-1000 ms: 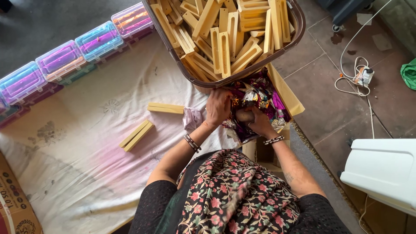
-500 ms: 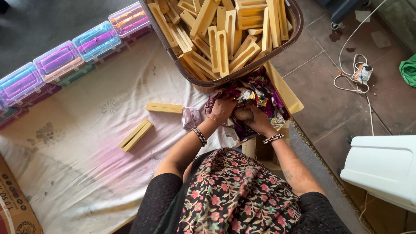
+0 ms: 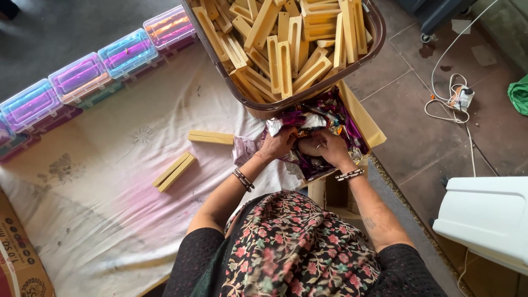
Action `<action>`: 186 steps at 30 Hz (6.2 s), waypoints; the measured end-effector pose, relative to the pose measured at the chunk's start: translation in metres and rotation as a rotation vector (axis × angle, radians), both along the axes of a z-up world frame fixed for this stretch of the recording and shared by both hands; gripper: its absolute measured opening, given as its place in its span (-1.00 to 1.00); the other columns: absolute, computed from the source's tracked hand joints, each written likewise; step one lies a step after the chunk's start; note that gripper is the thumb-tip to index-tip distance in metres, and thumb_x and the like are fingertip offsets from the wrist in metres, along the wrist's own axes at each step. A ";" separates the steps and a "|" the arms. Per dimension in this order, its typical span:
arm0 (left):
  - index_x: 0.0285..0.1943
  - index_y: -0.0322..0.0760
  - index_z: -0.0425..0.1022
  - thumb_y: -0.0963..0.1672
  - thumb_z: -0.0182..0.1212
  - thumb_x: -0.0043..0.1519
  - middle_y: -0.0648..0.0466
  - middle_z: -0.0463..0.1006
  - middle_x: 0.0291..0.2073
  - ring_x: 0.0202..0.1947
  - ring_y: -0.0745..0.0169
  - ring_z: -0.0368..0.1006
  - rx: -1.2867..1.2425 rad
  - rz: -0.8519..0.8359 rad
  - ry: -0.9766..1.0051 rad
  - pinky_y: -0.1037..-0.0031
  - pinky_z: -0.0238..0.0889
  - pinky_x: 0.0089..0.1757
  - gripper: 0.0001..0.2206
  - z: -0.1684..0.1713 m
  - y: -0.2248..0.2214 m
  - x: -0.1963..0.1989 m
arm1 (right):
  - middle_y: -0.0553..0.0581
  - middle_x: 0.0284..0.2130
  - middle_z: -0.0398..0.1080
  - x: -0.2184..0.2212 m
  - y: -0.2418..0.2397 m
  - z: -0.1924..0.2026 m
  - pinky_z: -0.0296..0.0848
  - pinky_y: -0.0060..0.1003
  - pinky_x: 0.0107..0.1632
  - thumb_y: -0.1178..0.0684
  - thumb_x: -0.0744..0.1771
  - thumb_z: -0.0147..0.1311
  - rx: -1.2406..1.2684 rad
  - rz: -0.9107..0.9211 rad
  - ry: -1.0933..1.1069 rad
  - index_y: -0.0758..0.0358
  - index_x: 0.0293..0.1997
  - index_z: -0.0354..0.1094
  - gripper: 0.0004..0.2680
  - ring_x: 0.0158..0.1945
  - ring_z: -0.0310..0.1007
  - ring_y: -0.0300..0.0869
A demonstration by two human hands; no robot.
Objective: The person is packaging sandalwood sticks or incense components into paper and foil wraps.
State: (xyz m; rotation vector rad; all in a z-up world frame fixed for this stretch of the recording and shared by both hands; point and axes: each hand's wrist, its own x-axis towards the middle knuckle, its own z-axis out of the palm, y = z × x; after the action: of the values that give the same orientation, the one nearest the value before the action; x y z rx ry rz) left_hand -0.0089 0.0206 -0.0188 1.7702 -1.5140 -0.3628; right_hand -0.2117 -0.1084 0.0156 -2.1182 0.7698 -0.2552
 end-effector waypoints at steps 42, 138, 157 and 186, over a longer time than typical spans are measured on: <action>0.04 -0.26 0.34 -0.20 -0.03 0.45 0.23 0.37 -0.27 -0.36 0.56 0.22 -0.283 0.183 1.120 0.68 0.15 -0.34 -0.93 0.009 0.063 0.012 | 0.39 -0.12 0.50 0.040 -0.018 -0.007 0.47 0.06 -0.03 -0.03 0.25 0.11 -0.297 0.078 0.136 0.25 0.10 0.41 -0.66 -0.05 0.50 0.22; -0.19 -0.19 0.59 -0.11 0.25 0.21 0.00 0.65 -0.36 -0.31 0.05 0.61 0.050 0.751 0.240 0.29 0.42 -0.23 -0.90 -0.042 0.472 0.120 | 0.13 -0.47 0.03 0.178 0.413 0.365 0.17 -0.01 -0.40 0.18 0.48 -0.43 0.676 1.958 -0.842 0.24 -0.46 -0.12 -0.72 -0.40 0.22 0.09; -0.21 -0.17 0.58 -0.11 0.25 0.22 0.03 0.64 -0.38 -0.37 0.10 0.58 0.072 0.763 0.229 0.33 0.40 -0.29 -0.92 -0.038 0.475 0.117 | 0.23 -0.05 0.45 0.301 0.221 -0.009 0.46 0.00 0.05 -0.02 0.22 0.30 -0.727 0.283 0.113 0.15 0.12 0.41 -0.63 0.01 0.46 0.14; -0.33 -0.21 0.55 -0.14 0.27 0.10 0.02 0.61 -0.32 -0.12 -0.04 0.50 0.137 0.656 0.076 0.19 0.38 -0.13 -0.94 -0.003 0.461 0.148 | 0.12 -0.15 0.44 0.281 0.253 -0.096 0.41 0.02 0.01 0.07 0.30 0.03 -0.976 0.332 0.144 0.09 -0.02 0.42 -0.81 -0.05 0.48 0.05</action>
State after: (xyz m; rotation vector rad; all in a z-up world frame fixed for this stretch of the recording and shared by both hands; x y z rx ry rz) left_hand 0.1392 0.4816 -0.0217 2.2104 -0.7979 -0.1967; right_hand 0.0693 0.1443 -0.0806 -3.1671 0.3659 -0.3416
